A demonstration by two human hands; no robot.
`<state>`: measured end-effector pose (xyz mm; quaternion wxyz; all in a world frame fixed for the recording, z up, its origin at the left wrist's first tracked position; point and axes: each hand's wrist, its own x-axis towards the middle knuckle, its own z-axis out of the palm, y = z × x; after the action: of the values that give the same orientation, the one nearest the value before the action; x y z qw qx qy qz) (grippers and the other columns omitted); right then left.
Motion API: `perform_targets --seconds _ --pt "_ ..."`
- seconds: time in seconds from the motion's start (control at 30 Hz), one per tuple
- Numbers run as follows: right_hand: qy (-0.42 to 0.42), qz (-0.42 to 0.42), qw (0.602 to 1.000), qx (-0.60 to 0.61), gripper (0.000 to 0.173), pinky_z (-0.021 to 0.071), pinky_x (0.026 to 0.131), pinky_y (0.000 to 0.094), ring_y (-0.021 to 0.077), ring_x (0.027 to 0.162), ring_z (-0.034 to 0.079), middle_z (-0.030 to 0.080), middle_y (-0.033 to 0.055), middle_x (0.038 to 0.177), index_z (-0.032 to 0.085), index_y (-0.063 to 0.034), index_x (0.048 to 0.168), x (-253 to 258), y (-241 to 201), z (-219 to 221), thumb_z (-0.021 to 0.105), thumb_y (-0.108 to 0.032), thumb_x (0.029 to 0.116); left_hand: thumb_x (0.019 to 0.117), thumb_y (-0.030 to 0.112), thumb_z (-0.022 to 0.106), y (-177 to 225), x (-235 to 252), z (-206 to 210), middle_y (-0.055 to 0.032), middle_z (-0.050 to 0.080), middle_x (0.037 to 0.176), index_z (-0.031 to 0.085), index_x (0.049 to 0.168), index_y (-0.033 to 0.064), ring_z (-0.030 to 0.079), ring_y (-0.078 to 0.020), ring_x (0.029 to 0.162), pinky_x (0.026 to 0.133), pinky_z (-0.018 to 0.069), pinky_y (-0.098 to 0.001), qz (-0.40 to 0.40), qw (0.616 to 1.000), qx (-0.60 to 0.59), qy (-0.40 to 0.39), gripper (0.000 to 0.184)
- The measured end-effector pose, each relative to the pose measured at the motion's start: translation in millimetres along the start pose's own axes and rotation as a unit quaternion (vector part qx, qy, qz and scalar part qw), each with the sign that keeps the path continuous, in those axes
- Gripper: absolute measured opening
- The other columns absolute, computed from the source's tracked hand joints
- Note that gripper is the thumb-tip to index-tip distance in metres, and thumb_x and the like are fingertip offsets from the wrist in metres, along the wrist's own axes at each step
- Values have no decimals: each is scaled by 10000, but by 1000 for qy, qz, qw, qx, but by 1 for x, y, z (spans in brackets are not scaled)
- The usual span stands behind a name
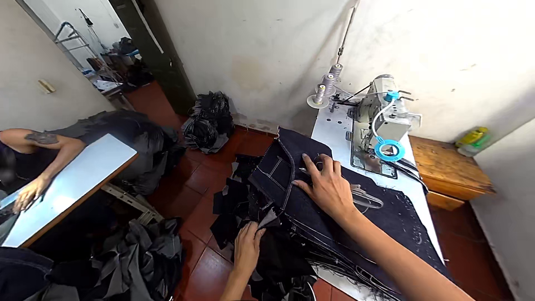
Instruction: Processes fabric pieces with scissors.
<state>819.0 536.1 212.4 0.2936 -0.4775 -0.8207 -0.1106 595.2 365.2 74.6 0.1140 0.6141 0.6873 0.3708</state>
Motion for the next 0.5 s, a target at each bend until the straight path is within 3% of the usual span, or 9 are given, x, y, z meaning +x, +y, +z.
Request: perform_targets --seconds 0.03,0.1,0.13,0.17,0.23,0.3,0.5 --pt "3 -5 1000 -16 755 555 617 535 514 1015 630 589 323 1246 635 -71 1355 -1 -4 -11 599 -676 903 1029 277 542 -3 -3 -5 -140 718 866 721 924 -7 731 -296 853 817 596 -503 24 999 -8 32 352" --pt "-46 -6 999 -25 436 551 657 563 513 964 635 619 305 1103 670 -2 1147 -10 -23 -42 532 -393 1014 1053 322 474 -8 -5 -18 -115 677 778 696 860 5 703 -241 749 732 599 -435 69 995 -29 63 433" --pt "-118 6 993 -23 290 560 666 570 491 930 658 641 275 1033 662 -4 1083 -18 -38 -61 504 -243 1037 1065 345 449 -9 -4 -25 -105 660 754 684 841 12 687 -223 719 704 594 -411 87 993 -38 65 465" --pt "-208 23 978 -23 249 565 675 579 473 895 688 670 256 987 656 -3 1076 -25 -56 -79 477 -174 1053 1075 368 424 -9 -2 -31 -95 644 735 672 825 21 671 -209 690 675 586 -393 105 991 -41 66 495" --pt "-386 69 919 -27 290 558 735 605 477 922 703 688 273 997 623 27 1148 -33 -90 -100 444 -193 1087 1085 405 381 -9 3 -41 -83 623 708 654 797 39 652 -197 649 626 573 -378 143 987 -39 62 540" --pt "-474 102 874 -40 300 544 797 605 485 992 690 676 301 1046 573 60 1206 -31 -116 -102 469 -194 1086 1091 425 354 -8 7 -49 -70 610 697 642 792 56 634 -182 624 588 556 -356 174 983 -37 52 555" --pt "-439 95 892 -53 362 554 794 588 475 1009 690 666 289 1061 548 65 1189 -40 -132 -72 313 -201 1112 1099 429 331 -12 7 -63 -62 591 678 621 768 68 619 -183 604 559 541 -352 225 973 -52 14 570"
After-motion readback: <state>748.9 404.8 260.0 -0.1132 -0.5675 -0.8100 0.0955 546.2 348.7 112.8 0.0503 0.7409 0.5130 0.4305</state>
